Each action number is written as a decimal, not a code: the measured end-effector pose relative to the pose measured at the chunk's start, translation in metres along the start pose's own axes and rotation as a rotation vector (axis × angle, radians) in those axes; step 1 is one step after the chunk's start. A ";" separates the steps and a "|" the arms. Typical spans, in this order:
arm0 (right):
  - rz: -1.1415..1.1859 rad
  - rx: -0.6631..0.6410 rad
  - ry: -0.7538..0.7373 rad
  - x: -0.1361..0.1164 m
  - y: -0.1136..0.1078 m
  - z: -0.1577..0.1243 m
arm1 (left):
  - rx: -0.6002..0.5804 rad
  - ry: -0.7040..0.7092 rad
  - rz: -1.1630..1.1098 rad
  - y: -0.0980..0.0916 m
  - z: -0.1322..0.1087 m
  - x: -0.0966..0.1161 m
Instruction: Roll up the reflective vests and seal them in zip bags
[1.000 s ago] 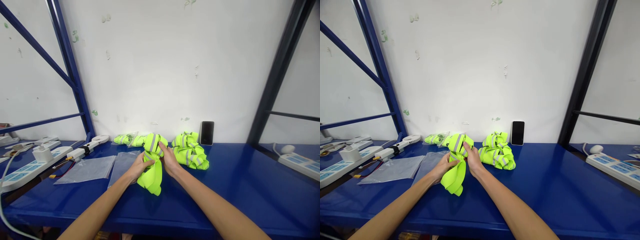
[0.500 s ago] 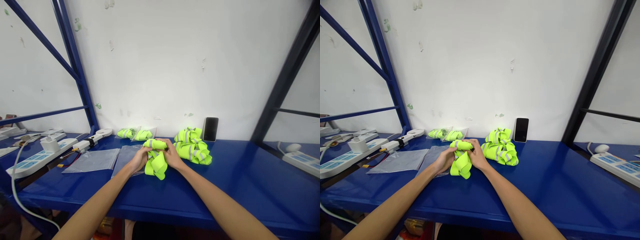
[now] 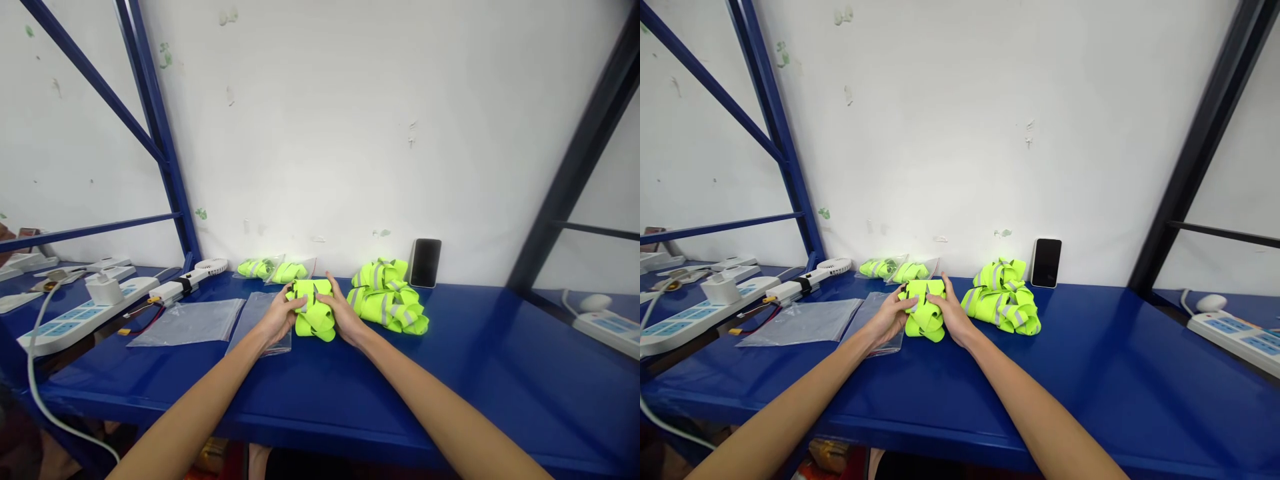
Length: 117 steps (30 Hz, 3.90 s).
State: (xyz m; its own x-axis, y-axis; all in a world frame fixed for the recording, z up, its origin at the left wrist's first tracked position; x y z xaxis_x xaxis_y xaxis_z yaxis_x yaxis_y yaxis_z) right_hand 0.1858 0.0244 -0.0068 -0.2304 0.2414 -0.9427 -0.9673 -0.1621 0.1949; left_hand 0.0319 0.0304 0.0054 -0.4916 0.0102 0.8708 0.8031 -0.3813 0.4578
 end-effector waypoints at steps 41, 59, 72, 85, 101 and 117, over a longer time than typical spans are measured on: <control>-0.314 -0.006 -0.265 -0.036 -0.004 -0.010 | -0.109 -0.169 -0.045 0.006 -0.015 0.012; -0.327 0.133 -0.211 -0.012 0.013 -0.016 | 0.120 0.237 0.495 -0.007 0.006 -0.012; -0.537 0.214 -0.418 -0.015 0.048 -0.030 | 0.520 0.457 0.912 -0.012 -0.004 0.012; -0.555 0.218 -0.411 -0.014 0.057 -0.023 | 0.692 0.323 1.034 -0.013 0.000 0.023; -0.611 0.149 -0.527 -0.024 0.044 -0.015 | 0.452 0.271 1.070 -0.007 -0.015 0.045; -0.430 0.233 -0.336 -0.023 0.011 0.002 | -0.316 -0.034 1.472 -0.048 -0.042 0.071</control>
State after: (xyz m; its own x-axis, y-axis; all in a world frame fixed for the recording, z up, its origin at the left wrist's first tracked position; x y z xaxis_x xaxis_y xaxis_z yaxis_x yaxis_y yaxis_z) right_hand 0.1804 0.0190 0.0173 0.2032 0.5347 -0.8203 -0.9702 0.2227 -0.0952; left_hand -0.0560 0.0108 0.0381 0.6783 -0.5288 0.5103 0.4520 -0.2473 -0.8570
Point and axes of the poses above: each hand's wrist, its own z-axis towards the middle knuckle, its own y-axis out of the palm, x = y × z, the point moved 2 cm from there along z, towards the middle knuckle, and after that the axes turned 2 degrees about -z, right-handed, at the moved point
